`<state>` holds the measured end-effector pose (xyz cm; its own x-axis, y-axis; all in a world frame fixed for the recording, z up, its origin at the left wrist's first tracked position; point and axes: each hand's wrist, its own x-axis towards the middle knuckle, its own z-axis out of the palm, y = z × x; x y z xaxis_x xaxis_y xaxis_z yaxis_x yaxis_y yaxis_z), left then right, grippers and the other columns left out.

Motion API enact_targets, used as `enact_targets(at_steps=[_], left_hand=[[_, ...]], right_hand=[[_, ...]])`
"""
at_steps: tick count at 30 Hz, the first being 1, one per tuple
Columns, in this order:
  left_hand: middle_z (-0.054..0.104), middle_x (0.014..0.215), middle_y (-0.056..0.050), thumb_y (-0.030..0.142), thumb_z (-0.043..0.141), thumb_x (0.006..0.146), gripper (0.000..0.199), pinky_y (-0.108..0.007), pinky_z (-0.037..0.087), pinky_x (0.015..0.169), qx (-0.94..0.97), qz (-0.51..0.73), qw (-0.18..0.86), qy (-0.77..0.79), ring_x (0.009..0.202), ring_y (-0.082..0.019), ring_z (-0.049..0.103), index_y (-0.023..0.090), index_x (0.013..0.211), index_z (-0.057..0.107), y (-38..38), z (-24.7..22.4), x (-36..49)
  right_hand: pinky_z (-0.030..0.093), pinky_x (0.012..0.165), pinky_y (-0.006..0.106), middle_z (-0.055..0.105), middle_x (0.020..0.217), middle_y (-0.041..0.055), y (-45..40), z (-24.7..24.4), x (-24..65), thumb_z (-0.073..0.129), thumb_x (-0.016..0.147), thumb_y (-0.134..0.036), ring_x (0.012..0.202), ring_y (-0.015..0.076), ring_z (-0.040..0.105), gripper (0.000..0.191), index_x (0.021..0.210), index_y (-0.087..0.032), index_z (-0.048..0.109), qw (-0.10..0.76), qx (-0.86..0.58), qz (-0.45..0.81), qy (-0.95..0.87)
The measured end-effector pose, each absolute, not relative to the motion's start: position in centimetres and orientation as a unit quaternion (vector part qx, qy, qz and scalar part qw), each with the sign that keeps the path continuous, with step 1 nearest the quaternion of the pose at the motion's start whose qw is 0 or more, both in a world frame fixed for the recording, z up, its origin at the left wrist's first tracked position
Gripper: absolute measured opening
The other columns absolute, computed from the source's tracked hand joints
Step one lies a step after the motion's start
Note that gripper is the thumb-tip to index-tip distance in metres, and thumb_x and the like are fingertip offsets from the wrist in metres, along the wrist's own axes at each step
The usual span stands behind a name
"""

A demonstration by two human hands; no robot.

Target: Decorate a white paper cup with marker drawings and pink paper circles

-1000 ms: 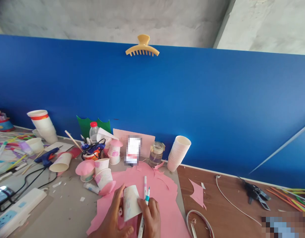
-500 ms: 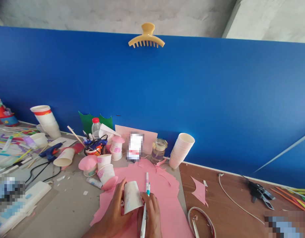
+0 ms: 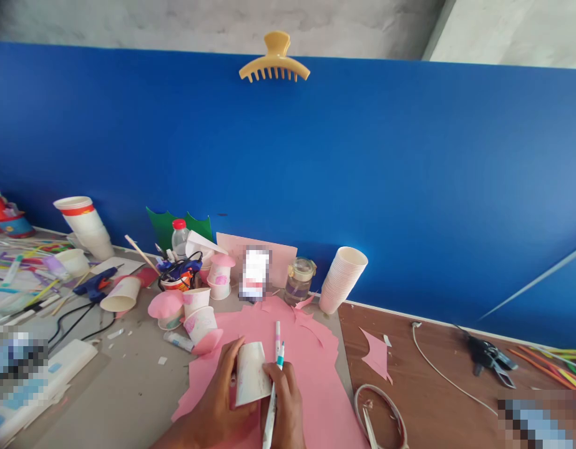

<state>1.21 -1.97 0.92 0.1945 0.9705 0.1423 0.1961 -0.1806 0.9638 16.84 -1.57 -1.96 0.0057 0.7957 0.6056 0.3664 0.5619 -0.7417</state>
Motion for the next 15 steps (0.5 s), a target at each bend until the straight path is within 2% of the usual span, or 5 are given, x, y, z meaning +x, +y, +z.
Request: enact_targets(at_steps=[4, 7, 11, 15], left_hand=[[0.039, 0.131, -0.014, 0.027, 0.069, 0.071, 0.079, -0.043, 0.048, 0.093, 0.633, 0.437, 0.435, 0.468, 0.118, -0.030, 0.045, 0.022, 0.135, 0.024, -1.9, 1.2, 1.2], [0.036, 0.133, -0.016, 0.028, 0.068, 0.072, 0.077, -0.044, 0.047, 0.095, 0.633, 0.434, 0.427, 0.477, 0.122, -0.031, 0.041, 0.021, 0.135, 0.025, -1.9, 1.3, 1.3], [0.037, 0.132, -0.016, 0.023, 0.067, 0.072, 0.073, -0.046, 0.044, 0.098, 0.633, 0.442, 0.419, 0.477, 0.124, -0.032, 0.040, 0.020, 0.133, 0.028, -1.8, 1.0, 1.4], [0.043, 0.128, -0.014, 0.017, 0.065, 0.070, 0.066, -0.047, 0.045, 0.096, 0.626, 0.450, 0.407, 0.489, 0.120, -0.030, 0.044, 0.021, 0.128, 0.035, -1.4, 0.7, 1.4]], right_hand=[[0.049, 0.058, 0.023, 0.058, 0.082, 0.0017, -1.7, -2.2, 17.2, 0.054, 0.082, -0.014, 0.066, 0.0158, 0.058, 0.027, 0.106, -0.024, 0.058, 0.517, -0.428, 0.188, -0.717], [0.048, 0.058, 0.026, 0.057, 0.082, 0.0024, -1.7, -2.8, 17.0, 0.053, 0.082, -0.016, 0.068, 0.0178, 0.057, 0.026, 0.106, -0.025, 0.059, 0.532, -0.445, 0.152, -0.704], [0.049, 0.060, 0.029, 0.056, 0.084, 0.0040, -1.8, -2.6, 16.8, 0.051, 0.084, -0.017, 0.071, 0.0199, 0.057, 0.027, 0.107, -0.027, 0.059, 0.537, -0.456, 0.129, -0.698], [0.051, 0.059, 0.029, 0.057, 0.084, 0.0049, -1.9, -1.0, 16.8, 0.051, 0.084, -0.014, 0.070, 0.0201, 0.058, 0.028, 0.109, -0.025, 0.057, 0.522, -0.436, 0.148, -0.718]])
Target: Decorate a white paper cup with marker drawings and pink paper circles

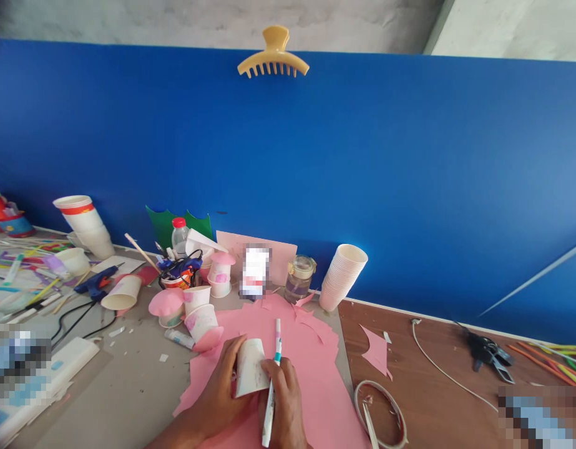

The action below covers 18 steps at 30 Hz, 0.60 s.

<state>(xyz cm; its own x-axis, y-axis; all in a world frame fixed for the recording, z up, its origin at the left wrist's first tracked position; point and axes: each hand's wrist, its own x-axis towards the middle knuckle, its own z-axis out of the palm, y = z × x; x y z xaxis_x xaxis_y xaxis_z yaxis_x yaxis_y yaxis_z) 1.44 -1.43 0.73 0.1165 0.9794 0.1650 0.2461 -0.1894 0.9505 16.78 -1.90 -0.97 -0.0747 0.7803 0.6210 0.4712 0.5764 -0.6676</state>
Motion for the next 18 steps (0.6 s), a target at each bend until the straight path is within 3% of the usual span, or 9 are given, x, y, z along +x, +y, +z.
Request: enact_targets(at_steps=[11, 18], left_hand=[[0.048, 0.121, -0.012, 0.020, 0.062, 0.073, 0.056, -0.046, 0.043, 0.095, 0.635, 0.449, 0.355, 0.519, 0.115, -0.029, 0.047, 0.019, 0.125, 0.041, -0.8, -0.3, 1.4], [0.051, 0.116, -0.011, 0.021, 0.062, 0.075, 0.052, -0.048, 0.042, 0.096, 0.650, 0.440, 0.344, 0.516, 0.112, -0.028, 0.047, 0.020, 0.123, 0.043, -0.7, -0.4, 1.3]], right_hand=[[0.050, 0.060, 0.029, 0.056, 0.083, 0.0041, -2.0, 0.3, 16.8, 0.047, 0.081, -0.008, 0.067, 0.0183, 0.057, 0.032, 0.109, -0.023, 0.054, 0.527, -0.405, 0.170, -0.727], [0.050, 0.067, 0.032, 0.054, 0.080, 0.0021, -1.7, 0.4, 17.5, 0.048, 0.084, -0.020, 0.072, 0.0189, 0.056, 0.021, 0.104, -0.023, 0.054, 0.542, -0.410, 0.280, -0.678]])
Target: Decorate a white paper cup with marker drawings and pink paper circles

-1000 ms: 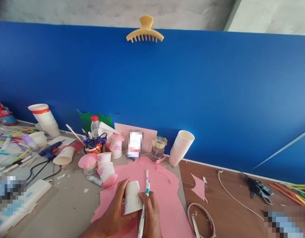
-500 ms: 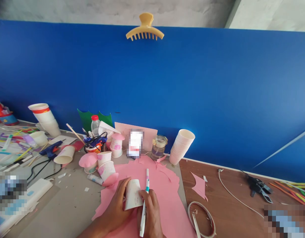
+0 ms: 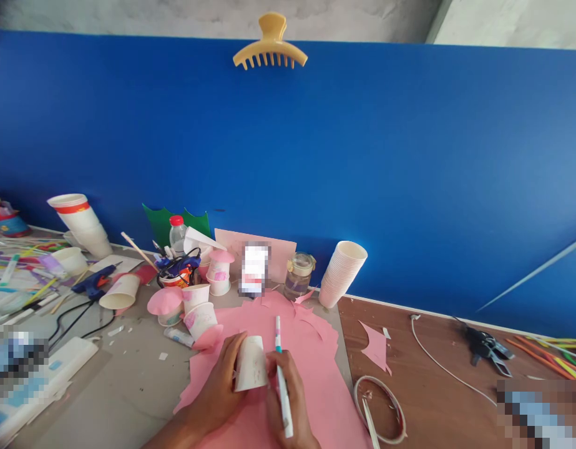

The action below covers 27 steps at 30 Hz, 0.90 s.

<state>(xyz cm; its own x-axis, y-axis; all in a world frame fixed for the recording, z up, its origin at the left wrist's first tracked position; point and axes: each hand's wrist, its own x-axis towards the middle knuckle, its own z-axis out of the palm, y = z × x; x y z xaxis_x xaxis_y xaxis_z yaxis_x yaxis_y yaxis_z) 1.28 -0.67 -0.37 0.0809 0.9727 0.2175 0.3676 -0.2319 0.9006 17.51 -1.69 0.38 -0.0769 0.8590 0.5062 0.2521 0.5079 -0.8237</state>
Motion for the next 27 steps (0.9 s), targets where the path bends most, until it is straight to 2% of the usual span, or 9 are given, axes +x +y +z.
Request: enact_targets(at_steps=[7, 15, 20, 27], left_hand=[[0.051, 0.111, -0.010, 0.024, 0.060, 0.078, 0.047, -0.044, 0.047, 0.090, 0.685, 0.424, 0.326, 0.495, 0.102, -0.025, 0.053, 0.021, 0.120, 0.041, -1.0, 0.2, 1.5], [0.052, 0.110, -0.012, 0.034, 0.063, 0.077, 0.050, -0.044, 0.049, 0.086, 0.689, 0.420, 0.304, 0.506, 0.101, -0.026, 0.054, 0.019, 0.119, 0.039, -1.0, 1.4, 2.1], [0.052, 0.110, -0.011, 0.034, 0.063, 0.078, 0.043, -0.043, 0.048, 0.086, 0.690, 0.413, 0.312, 0.506, 0.100, -0.025, 0.054, 0.020, 0.114, 0.044, -1.0, 1.8, 2.0], [0.052, 0.102, -0.008, 0.035, 0.064, 0.077, 0.039, -0.040, 0.049, 0.081, 0.686, 0.404, 0.336, 0.504, 0.095, -0.023, 0.053, 0.019, 0.109, 0.049, -1.3, 2.5, 2.2]], right_hand=[[0.050, 0.069, 0.031, 0.059, 0.080, 0.0021, -2.1, -1.2, 16.9, 0.045, 0.091, -0.031, 0.074, 0.0173, 0.059, 0.022, 0.109, -0.021, 0.053, 0.639, -0.421, 0.313, -0.562], [0.050, 0.073, 0.033, 0.065, 0.094, 0.0082, -3.2, -1.3, 16.5, 0.040, 0.093, -0.043, 0.086, 0.0222, 0.062, 0.035, 0.105, -0.020, 0.063, 0.634, -0.463, 0.274, -0.556], [0.050, 0.062, 0.030, 0.062, 0.076, 0.0031, -3.0, -1.0, 16.3, 0.042, 0.092, -0.042, 0.067, 0.0174, 0.058, 0.029, 0.103, -0.020, 0.058, 0.636, -0.462, 0.340, -0.516], [0.047, 0.067, 0.030, 0.055, 0.069, -0.0007, -2.8, -0.1, 15.9, 0.046, 0.091, -0.042, 0.068, 0.0164, 0.056, 0.023, 0.093, -0.021, 0.055, 0.649, -0.465, 0.378, -0.469]])
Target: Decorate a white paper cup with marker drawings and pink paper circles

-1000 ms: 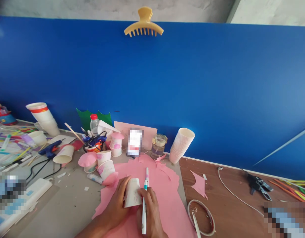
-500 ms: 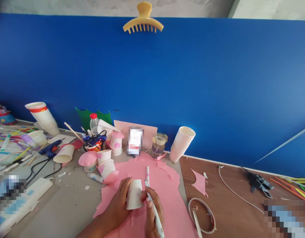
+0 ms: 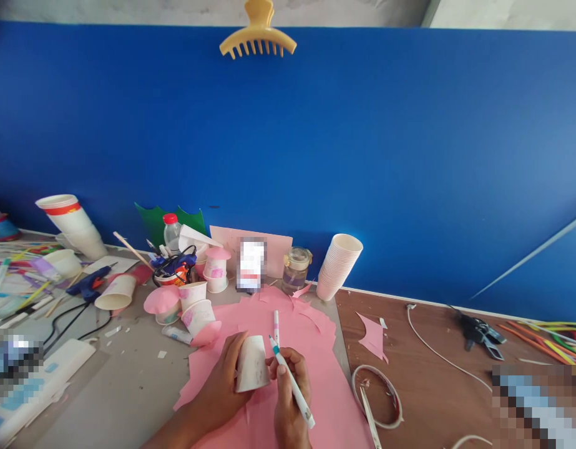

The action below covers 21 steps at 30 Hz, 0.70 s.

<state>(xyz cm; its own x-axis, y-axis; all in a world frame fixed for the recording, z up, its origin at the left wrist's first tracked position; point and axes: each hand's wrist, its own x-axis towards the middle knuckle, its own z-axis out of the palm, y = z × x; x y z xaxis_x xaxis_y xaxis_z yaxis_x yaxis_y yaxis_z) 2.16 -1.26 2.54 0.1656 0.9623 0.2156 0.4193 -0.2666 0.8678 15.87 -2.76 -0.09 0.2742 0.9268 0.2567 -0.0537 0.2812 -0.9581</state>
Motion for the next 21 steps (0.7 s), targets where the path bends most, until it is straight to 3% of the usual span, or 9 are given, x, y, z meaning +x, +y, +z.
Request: enact_targets(at_steps=[10, 16, 21], left_hand=[[0.053, 0.107, -0.009, 0.037, 0.061, 0.080, 0.041, -0.041, 0.047, 0.084, 0.699, 0.400, 0.318, 0.500, 0.097, -0.024, 0.052, 0.020, 0.114, 0.046, -1.20, 2.52, 2.06], [0.055, 0.104, -0.008, 0.034, 0.062, 0.079, 0.035, -0.040, 0.049, 0.081, 0.709, 0.402, 0.314, 0.487, 0.094, -0.023, 0.054, 0.021, 0.109, 0.050, -1.10, 2.57, 1.98], [0.055, 0.105, -0.008, 0.035, 0.066, 0.077, 0.041, -0.040, 0.049, 0.081, 0.696, 0.399, 0.330, 0.497, 0.096, -0.024, 0.054, 0.021, 0.111, 0.048, -1.10, 2.44, 1.99]], right_hand=[[0.048, 0.063, 0.028, 0.062, 0.073, 0.0021, -3.15, 0.21, 15.97, 0.049, 0.089, -0.041, 0.066, 0.0165, 0.057, 0.022, 0.092, -0.021, 0.058, 0.631, -0.473, 0.367, -0.495], [0.046, 0.059, 0.027, 0.059, 0.071, 0.0016, -3.00, 0.22, 16.06, 0.048, 0.089, -0.041, 0.063, 0.0156, 0.053, 0.023, 0.088, -0.021, 0.059, 0.624, -0.460, 0.397, -0.491], [0.044, 0.056, 0.026, 0.055, 0.065, 0.0003, -2.86, -0.29, 16.16, 0.050, 0.089, -0.042, 0.059, 0.0144, 0.050, 0.024, 0.086, -0.020, 0.059, 0.636, -0.445, 0.435, -0.457]])
